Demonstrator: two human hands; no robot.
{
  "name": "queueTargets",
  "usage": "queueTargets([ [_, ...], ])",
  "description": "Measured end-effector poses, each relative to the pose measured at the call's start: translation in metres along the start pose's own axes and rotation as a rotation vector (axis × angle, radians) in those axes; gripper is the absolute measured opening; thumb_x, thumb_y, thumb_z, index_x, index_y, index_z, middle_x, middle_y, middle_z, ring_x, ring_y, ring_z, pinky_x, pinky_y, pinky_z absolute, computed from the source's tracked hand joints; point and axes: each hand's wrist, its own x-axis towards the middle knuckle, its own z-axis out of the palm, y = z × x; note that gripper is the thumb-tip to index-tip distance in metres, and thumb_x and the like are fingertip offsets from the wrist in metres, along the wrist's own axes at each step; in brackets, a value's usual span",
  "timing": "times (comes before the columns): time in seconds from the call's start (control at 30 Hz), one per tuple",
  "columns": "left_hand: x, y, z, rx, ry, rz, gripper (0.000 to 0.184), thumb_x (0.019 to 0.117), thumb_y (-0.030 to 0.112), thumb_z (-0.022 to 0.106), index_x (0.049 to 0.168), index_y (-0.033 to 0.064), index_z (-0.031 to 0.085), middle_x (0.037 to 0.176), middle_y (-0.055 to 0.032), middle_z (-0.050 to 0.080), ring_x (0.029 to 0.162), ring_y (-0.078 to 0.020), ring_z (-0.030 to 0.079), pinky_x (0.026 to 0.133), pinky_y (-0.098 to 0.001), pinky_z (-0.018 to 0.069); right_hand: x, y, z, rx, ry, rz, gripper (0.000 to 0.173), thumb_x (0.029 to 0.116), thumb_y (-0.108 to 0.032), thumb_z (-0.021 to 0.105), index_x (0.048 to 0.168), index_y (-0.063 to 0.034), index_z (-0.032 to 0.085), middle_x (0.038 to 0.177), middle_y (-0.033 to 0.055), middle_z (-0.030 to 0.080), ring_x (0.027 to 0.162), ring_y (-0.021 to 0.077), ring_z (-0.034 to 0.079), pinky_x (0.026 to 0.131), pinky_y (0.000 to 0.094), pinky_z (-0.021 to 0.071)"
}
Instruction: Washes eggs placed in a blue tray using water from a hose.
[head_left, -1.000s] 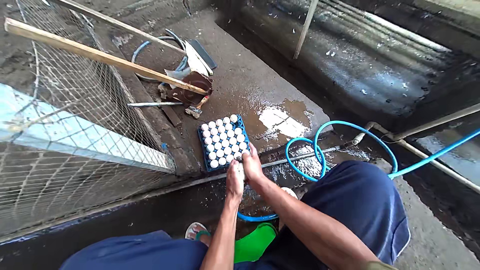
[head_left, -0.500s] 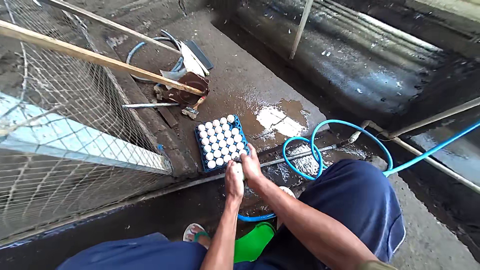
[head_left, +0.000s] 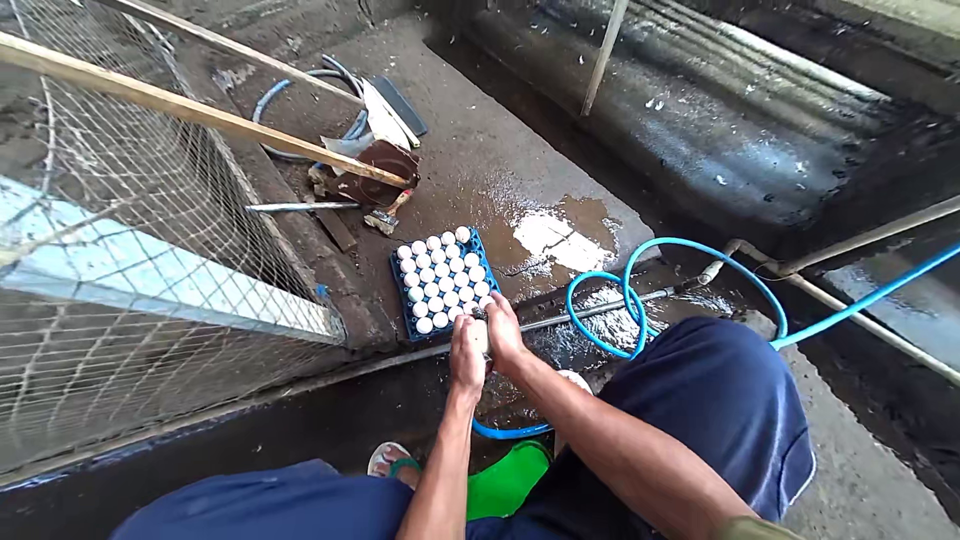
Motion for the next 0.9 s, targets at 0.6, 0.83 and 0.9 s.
queueTargets([
  [0.6, -0.003, -0.003, -0.013, -0.029, -0.017, -0.021, 0.045, 0.1110, 0.018, 0.018, 0.129, -0.0093, 0.050, 0.118, -0.0158, 0.058, 0.106, -0.0121, 0.056, 0.096, -0.0284, 0.0467, -0.020, 0.015, 0.004, -0.167, -0.092, -0.232, 0.049, 0.1050, -0.019, 0.034, 0.147, -0.0012, 0.051, 0.154, 0.0221, 0.047, 0.145, 0.0294, 0.044, 0.119, 0.0474, 0.0370],
  [0.83, 0.006, 0.000, -0.025, -0.300, -0.188, -0.176, 0.020, 0.1110, 0.025, 0.033, 0.120, 0.0085, 0.040, 0.081, -0.0044, 0.056, 0.044, -0.0076, 0.047, 0.038, -0.0206, 0.0428, 0.029, -0.012, -0.015, 0.307, -0.197, 0.252, 0.039, 0.1116, -0.029, 0.035, 0.134, -0.0040, 0.055, 0.114, 0.0149, 0.070, 0.091, 0.0206, 0.068, 0.077, 0.0364, 0.0552],
  [0.9, 0.007, 0.000, -0.028, -0.309, -0.160, -0.197, 0.030, 0.1125, 0.027, 0.028, 0.129, 0.0079, 0.043, 0.095, -0.0070, 0.061, 0.059, -0.0106, 0.057, 0.048, -0.0248, 0.0508, 0.017, -0.017, -0.012, 0.210, -0.185, 0.107, 0.044, 0.1128, -0.026, 0.027, 0.136, -0.0022, 0.056, 0.126, 0.0142, 0.067, 0.105, 0.0187, 0.067, 0.087, 0.0361, 0.0534],
])
